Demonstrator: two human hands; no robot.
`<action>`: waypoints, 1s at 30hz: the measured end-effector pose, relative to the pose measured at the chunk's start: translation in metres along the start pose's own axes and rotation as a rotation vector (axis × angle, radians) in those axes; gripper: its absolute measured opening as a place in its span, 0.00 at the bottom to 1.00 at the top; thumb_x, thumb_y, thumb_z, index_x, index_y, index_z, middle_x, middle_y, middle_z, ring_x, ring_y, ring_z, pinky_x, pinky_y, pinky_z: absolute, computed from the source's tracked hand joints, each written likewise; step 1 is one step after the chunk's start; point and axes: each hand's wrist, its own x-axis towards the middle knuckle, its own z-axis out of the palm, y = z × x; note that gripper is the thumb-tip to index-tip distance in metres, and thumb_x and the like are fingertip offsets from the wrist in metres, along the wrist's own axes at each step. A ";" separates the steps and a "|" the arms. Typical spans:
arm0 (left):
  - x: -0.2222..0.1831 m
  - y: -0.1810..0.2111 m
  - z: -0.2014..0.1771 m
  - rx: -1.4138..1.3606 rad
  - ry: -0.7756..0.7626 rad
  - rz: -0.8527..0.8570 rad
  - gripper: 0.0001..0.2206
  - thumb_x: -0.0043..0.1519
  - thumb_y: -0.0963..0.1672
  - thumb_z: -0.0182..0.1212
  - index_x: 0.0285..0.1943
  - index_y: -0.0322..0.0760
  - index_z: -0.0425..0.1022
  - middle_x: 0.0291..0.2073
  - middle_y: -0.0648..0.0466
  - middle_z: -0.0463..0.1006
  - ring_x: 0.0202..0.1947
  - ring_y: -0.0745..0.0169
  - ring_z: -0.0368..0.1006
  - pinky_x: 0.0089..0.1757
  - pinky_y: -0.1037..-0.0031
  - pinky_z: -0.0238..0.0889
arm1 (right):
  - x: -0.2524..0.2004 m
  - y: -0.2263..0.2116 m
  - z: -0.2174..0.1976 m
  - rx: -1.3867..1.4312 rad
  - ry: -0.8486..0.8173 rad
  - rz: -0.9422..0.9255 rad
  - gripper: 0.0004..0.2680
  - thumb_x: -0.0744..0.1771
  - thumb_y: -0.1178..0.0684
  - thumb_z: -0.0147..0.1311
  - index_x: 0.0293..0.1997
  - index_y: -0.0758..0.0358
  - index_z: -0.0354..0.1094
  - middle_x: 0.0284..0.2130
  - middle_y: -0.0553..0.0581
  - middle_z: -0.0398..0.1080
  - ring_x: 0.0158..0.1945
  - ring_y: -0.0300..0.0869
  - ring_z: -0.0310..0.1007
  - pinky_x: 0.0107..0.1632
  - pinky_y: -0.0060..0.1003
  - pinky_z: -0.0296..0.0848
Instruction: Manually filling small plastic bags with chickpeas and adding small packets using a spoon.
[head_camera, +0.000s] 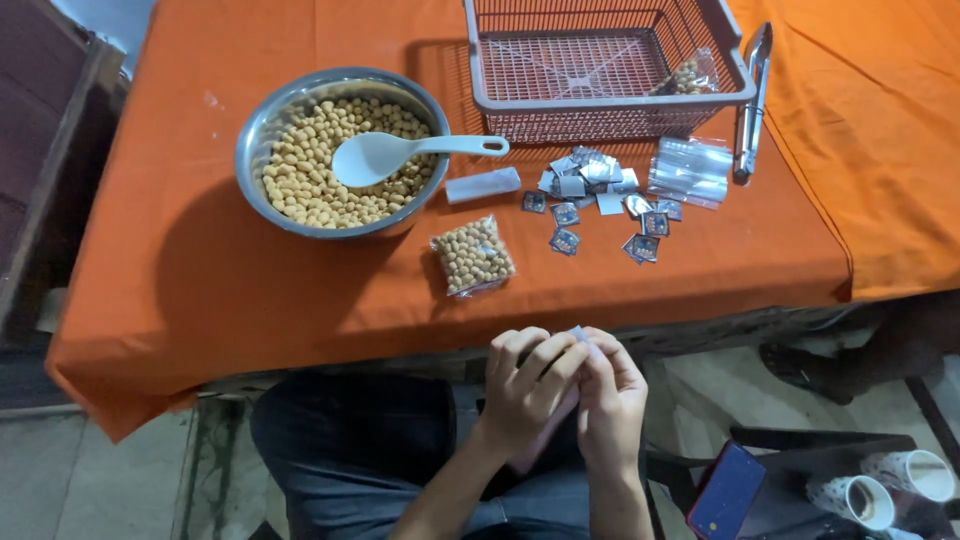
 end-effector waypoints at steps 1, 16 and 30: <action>0.000 -0.001 0.001 0.001 0.000 0.001 0.17 0.50 0.41 0.65 0.47 0.36 0.70 0.46 0.52 0.70 0.44 0.56 0.63 0.46 0.63 0.55 | 0.000 0.002 -0.001 0.001 -0.001 -0.001 0.07 0.64 0.61 0.45 0.42 0.72 0.64 0.36 0.60 0.68 0.37 0.38 0.65 0.41 0.28 0.64; -0.014 -0.017 -0.004 -1.103 0.355 -1.017 0.11 0.55 0.36 0.54 0.47 0.33 0.66 0.38 0.53 0.70 0.37 0.71 0.65 0.40 0.81 0.59 | 0.011 -0.011 0.033 -0.358 -0.338 0.005 0.09 0.62 0.64 0.48 0.44 0.72 0.65 0.36 0.59 0.69 0.39 0.39 0.67 0.45 0.30 0.67; 0.010 -0.105 -0.016 0.148 0.215 -0.407 0.13 0.54 0.42 0.54 0.48 0.40 0.72 0.38 0.51 0.73 0.43 0.52 0.69 0.43 0.65 0.62 | 0.114 0.031 0.070 -0.876 -0.501 -0.517 0.05 0.61 0.55 0.58 0.28 0.67 0.71 0.39 0.66 0.67 0.41 0.56 0.68 0.39 0.44 0.69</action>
